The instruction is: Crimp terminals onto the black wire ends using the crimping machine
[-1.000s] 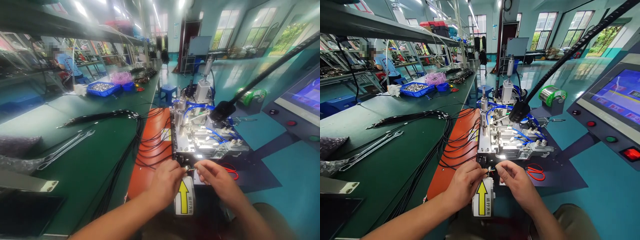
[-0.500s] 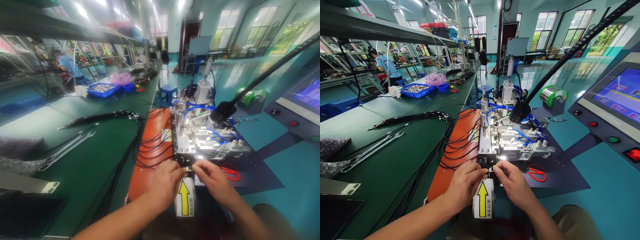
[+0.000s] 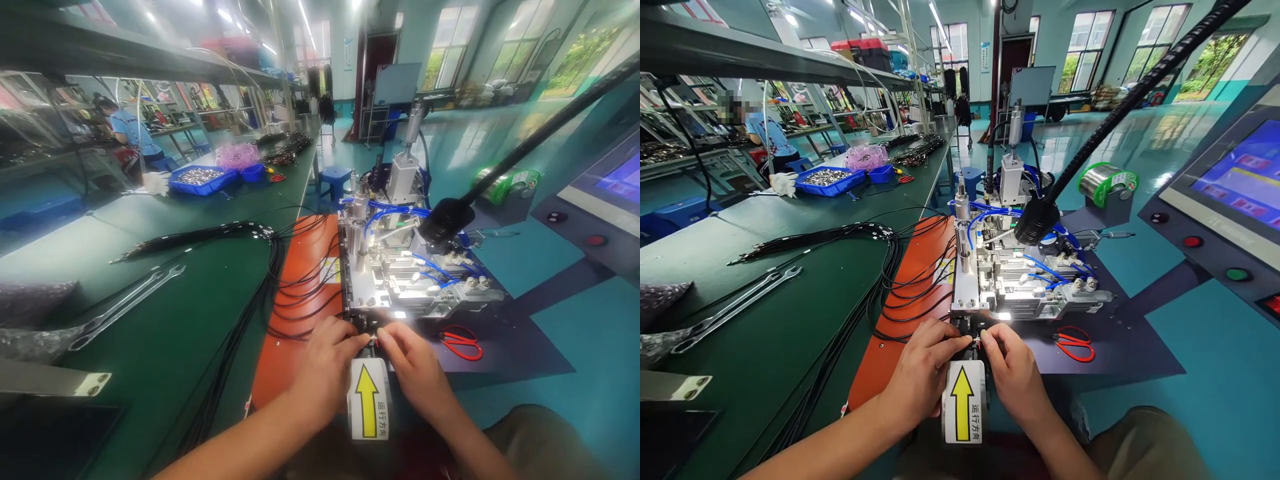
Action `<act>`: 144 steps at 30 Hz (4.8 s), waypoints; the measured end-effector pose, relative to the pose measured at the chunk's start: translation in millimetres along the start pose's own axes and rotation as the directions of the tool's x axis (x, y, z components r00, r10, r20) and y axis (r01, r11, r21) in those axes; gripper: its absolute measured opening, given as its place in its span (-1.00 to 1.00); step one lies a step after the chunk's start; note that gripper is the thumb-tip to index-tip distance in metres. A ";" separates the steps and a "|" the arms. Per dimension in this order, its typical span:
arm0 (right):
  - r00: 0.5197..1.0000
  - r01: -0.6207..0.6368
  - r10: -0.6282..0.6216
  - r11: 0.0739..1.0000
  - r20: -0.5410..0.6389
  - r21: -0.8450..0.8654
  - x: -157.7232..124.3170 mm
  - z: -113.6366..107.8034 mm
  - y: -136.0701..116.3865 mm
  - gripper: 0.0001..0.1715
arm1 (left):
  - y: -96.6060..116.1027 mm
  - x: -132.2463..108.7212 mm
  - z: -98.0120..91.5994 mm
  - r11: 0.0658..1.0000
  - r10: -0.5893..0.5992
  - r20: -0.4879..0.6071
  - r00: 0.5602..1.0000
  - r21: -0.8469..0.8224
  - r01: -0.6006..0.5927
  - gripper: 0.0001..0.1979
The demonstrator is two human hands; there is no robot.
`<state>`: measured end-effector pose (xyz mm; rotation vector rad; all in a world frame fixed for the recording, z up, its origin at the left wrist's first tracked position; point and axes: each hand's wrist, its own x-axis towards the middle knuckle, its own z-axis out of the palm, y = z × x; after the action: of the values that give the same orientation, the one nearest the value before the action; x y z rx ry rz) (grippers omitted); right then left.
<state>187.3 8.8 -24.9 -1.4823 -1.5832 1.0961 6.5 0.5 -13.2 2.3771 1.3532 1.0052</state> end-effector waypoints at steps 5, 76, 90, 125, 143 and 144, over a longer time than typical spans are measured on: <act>0.999 -0.024 0.024 1.000 -0.021 -0.010 0.1 1.4 3.3 -0.61 | -0.2 1.1 0.2 1.000 -0.006 0.016 1.000 -0.006 0.006 -0.67; 0.996 -0.047 0.039 0.994 0.083 0.100 -5.9 -4.7 8.4 -0.67 | -0.4 0.3 0.4 0.990 -0.123 0.181 0.976 0.093 0.107 -0.62; 0.982 0.183 -0.188 0.954 0.003 -0.237 -9.4 -5.3 1.2 -0.68 | 1.3 1.6 0.5 0.989 -0.128 0.173 0.977 0.093 0.113 -0.67; 0.988 0.144 -0.146 0.988 -0.047 -0.051 -5.0 -12.6 -13.0 -0.73 | -0.9 6.9 -4.7 0.997 0.022 0.025 0.999 -0.069 -0.020 -0.76; 0.991 0.092 -0.084 0.993 -0.103 0.077 -41.3 -42.3 -18.7 -0.68 | 34.4 18.1 -45.4 0.979 -0.027 0.086 0.996 -0.198 0.044 -0.78; 0.991 0.095 -0.087 0.992 -0.098 0.087 -42.1 -41.4 -19.4 -0.68 | 35.5 17.5 -45.7 0.981 -0.035 0.086 0.996 -0.187 0.050 -0.78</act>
<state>221.4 -27.9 11.8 -1.3681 -1.5009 1.0186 6.0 -10.5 46.3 2.2148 1.2163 0.9674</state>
